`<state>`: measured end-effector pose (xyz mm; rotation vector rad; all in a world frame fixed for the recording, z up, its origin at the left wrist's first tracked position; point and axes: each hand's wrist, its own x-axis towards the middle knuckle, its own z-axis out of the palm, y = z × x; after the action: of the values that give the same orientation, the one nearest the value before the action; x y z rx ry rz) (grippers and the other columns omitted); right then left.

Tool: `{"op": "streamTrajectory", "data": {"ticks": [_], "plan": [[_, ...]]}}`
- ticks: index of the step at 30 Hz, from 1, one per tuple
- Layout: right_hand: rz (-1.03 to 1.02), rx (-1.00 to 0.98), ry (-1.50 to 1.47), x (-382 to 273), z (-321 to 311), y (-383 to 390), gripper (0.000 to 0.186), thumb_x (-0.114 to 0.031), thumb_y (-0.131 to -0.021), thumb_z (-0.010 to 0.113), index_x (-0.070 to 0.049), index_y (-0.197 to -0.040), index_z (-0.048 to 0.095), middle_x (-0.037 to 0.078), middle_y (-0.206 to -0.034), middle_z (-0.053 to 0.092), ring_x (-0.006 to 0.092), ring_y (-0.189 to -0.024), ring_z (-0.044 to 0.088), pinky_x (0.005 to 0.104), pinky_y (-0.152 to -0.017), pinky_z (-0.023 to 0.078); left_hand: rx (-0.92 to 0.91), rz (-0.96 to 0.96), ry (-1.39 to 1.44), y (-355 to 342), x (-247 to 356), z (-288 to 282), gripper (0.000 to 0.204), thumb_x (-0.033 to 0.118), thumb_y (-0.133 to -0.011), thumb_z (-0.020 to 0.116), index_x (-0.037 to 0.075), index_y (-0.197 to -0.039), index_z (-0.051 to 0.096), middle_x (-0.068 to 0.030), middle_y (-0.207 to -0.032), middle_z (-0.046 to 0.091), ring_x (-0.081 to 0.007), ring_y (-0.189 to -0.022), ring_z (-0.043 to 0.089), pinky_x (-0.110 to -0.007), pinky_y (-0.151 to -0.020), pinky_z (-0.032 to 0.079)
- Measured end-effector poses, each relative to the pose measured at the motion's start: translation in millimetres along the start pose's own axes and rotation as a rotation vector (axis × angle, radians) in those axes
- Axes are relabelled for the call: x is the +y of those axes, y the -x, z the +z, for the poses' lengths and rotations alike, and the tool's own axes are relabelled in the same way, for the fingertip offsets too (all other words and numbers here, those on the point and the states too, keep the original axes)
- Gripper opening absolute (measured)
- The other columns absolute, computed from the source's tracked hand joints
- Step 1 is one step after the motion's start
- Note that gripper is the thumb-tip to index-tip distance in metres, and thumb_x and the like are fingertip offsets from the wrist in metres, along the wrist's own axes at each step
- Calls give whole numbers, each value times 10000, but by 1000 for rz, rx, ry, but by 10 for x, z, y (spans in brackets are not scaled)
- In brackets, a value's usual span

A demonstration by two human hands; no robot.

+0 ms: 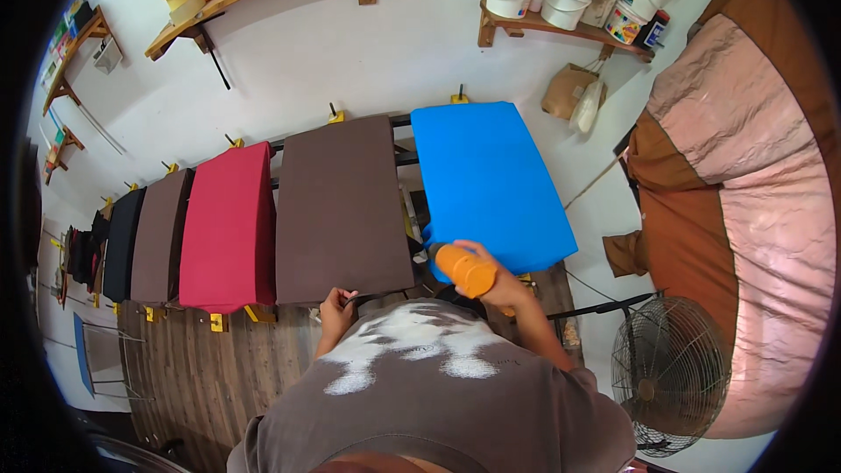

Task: Use a heat gun to dry ink on screen-printed t-shirts on a production line.

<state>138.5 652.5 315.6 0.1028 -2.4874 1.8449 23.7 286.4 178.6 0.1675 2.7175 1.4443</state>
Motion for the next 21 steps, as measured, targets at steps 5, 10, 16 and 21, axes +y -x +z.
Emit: {"op": "streamTrajectory", "data": {"ticks": [5, 10, 16, 21], "plan": [[317, 697, -193, 127, -631, 134, 722, -144, -896, 818, -166, -1508, 436, 1, -1097, 629, 77, -780, 588, 245, -530, 496, 108, 14, -67, 42, 48, 32, 356, 311, -936, 805, 22, -837, 621, -139, -645, 647, -295, -553, 611, -400, -575, 482], [281, 1365, -380, 160, -1236, 253, 485, -122, -939, 775, -108, -1355, 527, 9, -971, 617, 86, -661, 550, 249, -498, 466, 139, -45, -107, 54, 59, 39, 390, 336, -941, 795, 22, -841, 587, -162, -662, 651, -359, -592, 632, -426, -595, 489], [453, 945, -214, 391, -990, 381, 552, -172, -890, 828, -121, -1360, 545, -3, -972, 626, 84, -698, 574, 242, -515, 483, 158, -90, -121, 44, 111, 34, 413, 370, -941, 788, 23, -852, 583, -179, -710, 669, -384, -652, 654, -451, -633, 499], [272, -19, -142, -138, -144, 66, 849, -87, -799, 896, -97, -1518, 444, 45, -1390, 579, 162, -1267, 564, 350, -1053, 491, 184, -137, -183, 68, 182, 11, 416, 379, -944, 780, 24, -857, 583, -176, -718, 675, -391, -659, 658, -464, -639, 501]]}}
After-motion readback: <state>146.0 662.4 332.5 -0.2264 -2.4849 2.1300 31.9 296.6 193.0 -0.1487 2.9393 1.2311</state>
